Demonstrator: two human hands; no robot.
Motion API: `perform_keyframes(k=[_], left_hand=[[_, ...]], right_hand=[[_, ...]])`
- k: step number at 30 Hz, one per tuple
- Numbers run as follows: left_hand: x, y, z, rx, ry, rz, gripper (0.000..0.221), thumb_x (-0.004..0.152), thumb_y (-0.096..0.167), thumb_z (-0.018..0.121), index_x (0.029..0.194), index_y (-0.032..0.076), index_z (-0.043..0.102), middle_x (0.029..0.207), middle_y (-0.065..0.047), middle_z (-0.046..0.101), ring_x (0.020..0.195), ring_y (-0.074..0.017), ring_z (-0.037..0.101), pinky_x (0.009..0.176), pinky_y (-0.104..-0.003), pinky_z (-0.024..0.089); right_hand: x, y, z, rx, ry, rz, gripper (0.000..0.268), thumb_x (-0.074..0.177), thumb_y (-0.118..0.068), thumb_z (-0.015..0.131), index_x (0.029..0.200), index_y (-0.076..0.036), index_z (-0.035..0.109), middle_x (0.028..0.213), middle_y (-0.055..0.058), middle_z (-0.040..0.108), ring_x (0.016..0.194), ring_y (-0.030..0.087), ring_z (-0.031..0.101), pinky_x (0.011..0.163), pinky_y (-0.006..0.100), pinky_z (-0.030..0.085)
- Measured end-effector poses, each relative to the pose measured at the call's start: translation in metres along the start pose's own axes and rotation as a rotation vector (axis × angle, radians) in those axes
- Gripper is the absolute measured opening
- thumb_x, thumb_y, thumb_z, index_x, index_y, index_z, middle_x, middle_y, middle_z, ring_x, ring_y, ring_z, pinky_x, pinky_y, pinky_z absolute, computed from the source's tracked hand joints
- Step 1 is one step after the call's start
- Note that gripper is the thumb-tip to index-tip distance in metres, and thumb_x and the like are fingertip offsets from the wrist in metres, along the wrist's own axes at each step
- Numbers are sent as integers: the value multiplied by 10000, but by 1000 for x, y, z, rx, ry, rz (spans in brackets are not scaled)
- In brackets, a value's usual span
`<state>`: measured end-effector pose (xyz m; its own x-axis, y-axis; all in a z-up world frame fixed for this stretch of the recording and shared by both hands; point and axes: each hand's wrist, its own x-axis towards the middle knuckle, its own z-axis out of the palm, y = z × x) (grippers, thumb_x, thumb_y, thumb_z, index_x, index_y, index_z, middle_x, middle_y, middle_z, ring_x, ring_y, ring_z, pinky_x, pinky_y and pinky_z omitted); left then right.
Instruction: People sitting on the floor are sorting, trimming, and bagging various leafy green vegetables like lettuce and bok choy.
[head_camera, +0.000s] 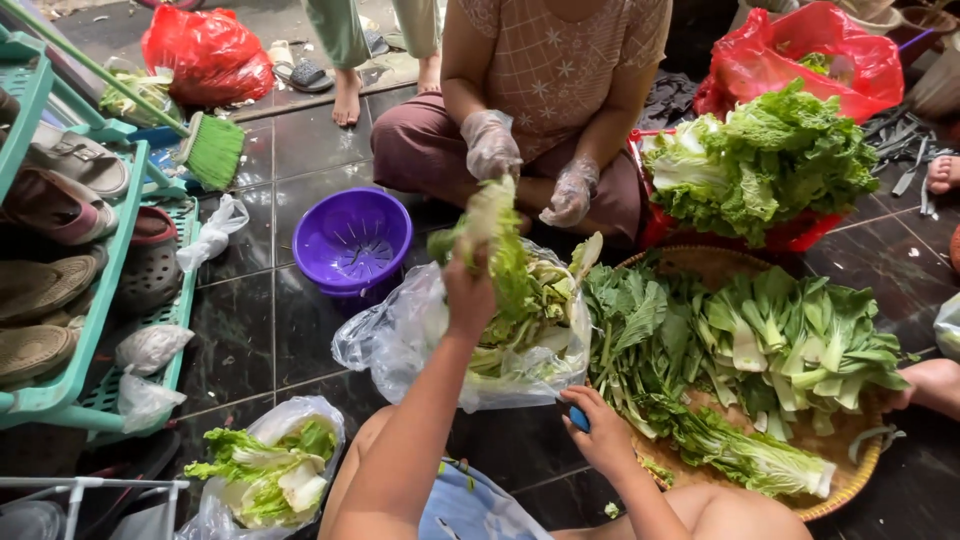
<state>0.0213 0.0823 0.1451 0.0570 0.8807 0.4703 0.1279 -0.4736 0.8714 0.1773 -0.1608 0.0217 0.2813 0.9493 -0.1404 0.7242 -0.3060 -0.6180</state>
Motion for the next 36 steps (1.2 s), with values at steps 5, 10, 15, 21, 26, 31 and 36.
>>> perform_keyframes(k=[5,10,15,21,26,31,36], left_hand=[[28,12,-48,-361,86,-226,485,1002,395,562,1289,4,585,1013,-110,707,801,-210,691,606,-299,587],[32,17,-75,-528,177,-318,438,976,245,645,1375,74,582,1252,-91,707,1122,-263,693,919,-386,604],[15,10,-78,-428,98,-432,576,875,472,689,1262,47,645,1084,-85,741,926,-210,717,701,-312,595],[-11,20,-56,-152,4,-165,405,1038,371,617,1272,45,666,1049,-194,755,996,-315,735,865,-480,572],[-26,32,-44,-96,-78,-94,467,1050,450,562,1289,62,663,930,-186,749,805,-258,681,741,-397,572],[-34,49,-41,65,-101,82,269,1047,311,562,1145,113,716,828,-189,741,858,-408,731,704,-497,569],[-37,57,-41,343,-151,135,249,1029,277,486,1233,316,623,943,-87,742,837,-380,729,734,-512,600]], right_hand=[[-3,0,4,21,-18,-6,472,903,-309,684,1368,-356,617,1527,-208,525,1359,113,583,828,335,607],[-7,-8,5,109,-22,-18,566,944,-205,620,1482,-348,519,1655,-165,367,1400,168,554,735,383,578],[-2,-5,6,74,283,-75,410,1019,-428,443,1364,-302,623,1312,-57,669,1158,173,684,712,380,587],[21,-87,-61,329,78,-18,509,981,-574,454,1437,-353,492,964,116,794,1035,414,726,877,553,535],[54,-154,-95,766,-49,-447,620,1051,-220,454,1615,-105,224,674,27,549,525,114,496,504,257,436],[79,-173,-97,934,-85,-500,839,1007,-121,624,1643,-59,80,693,45,581,479,98,525,439,211,419],[79,-174,-93,1018,-46,-367,805,993,-151,676,1623,-57,185,708,56,549,533,106,487,455,227,397]])
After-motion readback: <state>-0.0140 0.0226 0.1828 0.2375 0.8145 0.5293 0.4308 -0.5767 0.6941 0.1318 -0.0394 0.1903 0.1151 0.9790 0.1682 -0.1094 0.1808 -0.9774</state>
